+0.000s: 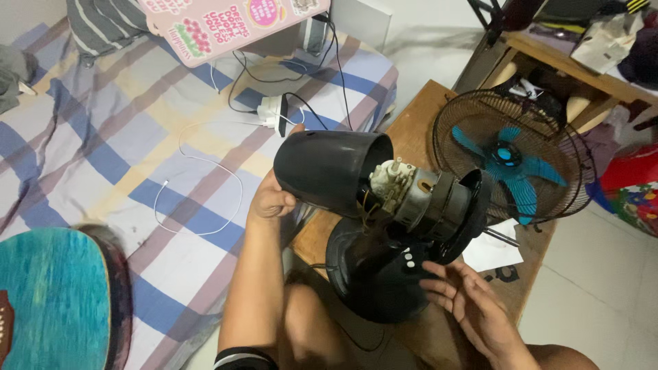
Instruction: The person assembles a small black desk fan by using a red screwdriver to tighten screws on the base and motor housing. They then wipe the fan housing with a white cloth and attach the rear cover, securing it with a screw.
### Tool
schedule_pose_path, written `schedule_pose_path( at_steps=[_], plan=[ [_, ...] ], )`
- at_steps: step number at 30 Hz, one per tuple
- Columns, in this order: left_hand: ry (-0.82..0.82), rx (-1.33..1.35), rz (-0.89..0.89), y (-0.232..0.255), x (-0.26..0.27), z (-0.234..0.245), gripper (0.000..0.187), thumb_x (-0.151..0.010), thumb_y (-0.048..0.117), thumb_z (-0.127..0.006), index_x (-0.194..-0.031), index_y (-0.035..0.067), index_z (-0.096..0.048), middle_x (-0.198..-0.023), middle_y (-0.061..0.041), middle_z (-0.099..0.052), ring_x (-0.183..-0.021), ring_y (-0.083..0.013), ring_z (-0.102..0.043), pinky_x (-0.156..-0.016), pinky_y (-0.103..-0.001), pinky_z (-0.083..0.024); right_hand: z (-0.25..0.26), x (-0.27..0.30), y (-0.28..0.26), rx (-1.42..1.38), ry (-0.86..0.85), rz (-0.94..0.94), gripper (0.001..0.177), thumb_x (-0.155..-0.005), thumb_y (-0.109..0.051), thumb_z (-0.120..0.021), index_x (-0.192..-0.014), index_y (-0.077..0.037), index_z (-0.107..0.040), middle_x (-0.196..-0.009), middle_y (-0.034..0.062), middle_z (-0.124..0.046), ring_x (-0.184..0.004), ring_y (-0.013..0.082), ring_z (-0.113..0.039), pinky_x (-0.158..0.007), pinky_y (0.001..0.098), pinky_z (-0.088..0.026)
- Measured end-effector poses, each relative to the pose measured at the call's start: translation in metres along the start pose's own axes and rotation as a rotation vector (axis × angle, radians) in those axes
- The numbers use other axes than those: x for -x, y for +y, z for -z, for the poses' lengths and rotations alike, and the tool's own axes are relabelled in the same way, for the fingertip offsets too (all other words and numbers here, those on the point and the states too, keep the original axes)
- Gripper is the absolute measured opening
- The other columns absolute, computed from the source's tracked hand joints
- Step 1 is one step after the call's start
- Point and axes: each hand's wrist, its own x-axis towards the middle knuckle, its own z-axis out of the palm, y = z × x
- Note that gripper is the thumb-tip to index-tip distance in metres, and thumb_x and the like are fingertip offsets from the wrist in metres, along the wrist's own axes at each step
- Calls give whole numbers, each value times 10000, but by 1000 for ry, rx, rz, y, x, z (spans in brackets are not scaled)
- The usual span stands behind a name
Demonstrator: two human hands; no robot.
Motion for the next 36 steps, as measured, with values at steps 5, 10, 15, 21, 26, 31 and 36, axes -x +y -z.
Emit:
schedule_pose_path(
  at_steps=[5,10,15,21,26,31,36],
  plan=[
    [100,157,-64,-16,40,56,1150,-759,137,-916,-1601,-70,-160,-1500,-227,-515,-1353,-371,-551,-1167,-555,-432,13,5,6,-16,-17,-4,568,-1011,-381,-431,-1407,27,-434,-1482,314,-507,-1256,414,-578,-1027,566,-465],
    [259,15,-180,-11,78,22,1272,-721,186,-951,-1664,-4,-118,-1524,-192,-495,-1393,-330,-519,-1190,-495,-408,24,17,10,38,67,-94,655,-1005,-384,-429,-1511,31,-417,-1408,326,-510,-1223,405,-576,-1044,569,-464],
    [290,-151,-236,-19,75,-45,1353,-654,182,-989,-1654,8,-95,-1539,-173,-477,-1416,-302,-507,-1198,-422,-395,22,21,8,-3,60,-91,660,-971,-384,-446,-1484,30,-415,-1474,289,-524,-1258,414,-579,-1049,554,-449],
    [282,-168,-133,-13,39,-48,1381,-643,192,-983,-1689,-34,-110,-1495,-207,-507,-1327,-319,-529,-1108,-405,-405,18,16,2,22,74,-93,657,-979,-385,-430,-1493,24,-430,-1477,279,-528,-1275,414,-560,-1049,547,-446],
    [126,-138,8,-6,8,-44,1405,-631,205,-1005,-1686,-7,-101,-1516,-159,-481,-1374,-285,-501,-1179,-385,-370,21,16,4,2,56,-83,661,-976,-381,-456,-1497,26,-433,-1463,276,-540,-1268,416,-564,-1049,539,-436],
    [60,-296,14,2,-1,-50,1389,-621,239,-1003,-1681,-16,-142,-1567,-161,-477,-1473,-293,-468,-1261,-369,-310,29,17,10,-32,52,-67,673,-967,-394,-476,-1501,14,-439,-1438,238,-574,-1259,405,-568,-1044,522,-420],
    [63,-431,16,10,-3,-59,1405,-552,261,-990,-1675,-24,-196,-1560,-180,-518,-1510,-321,-468,-1298,-391,-294,26,7,9,21,13,15,696,-964,-400,-531,-1496,42,-447,-1409,241,-605,-1239,402,-582,-1048,521,-436]
  ],
)
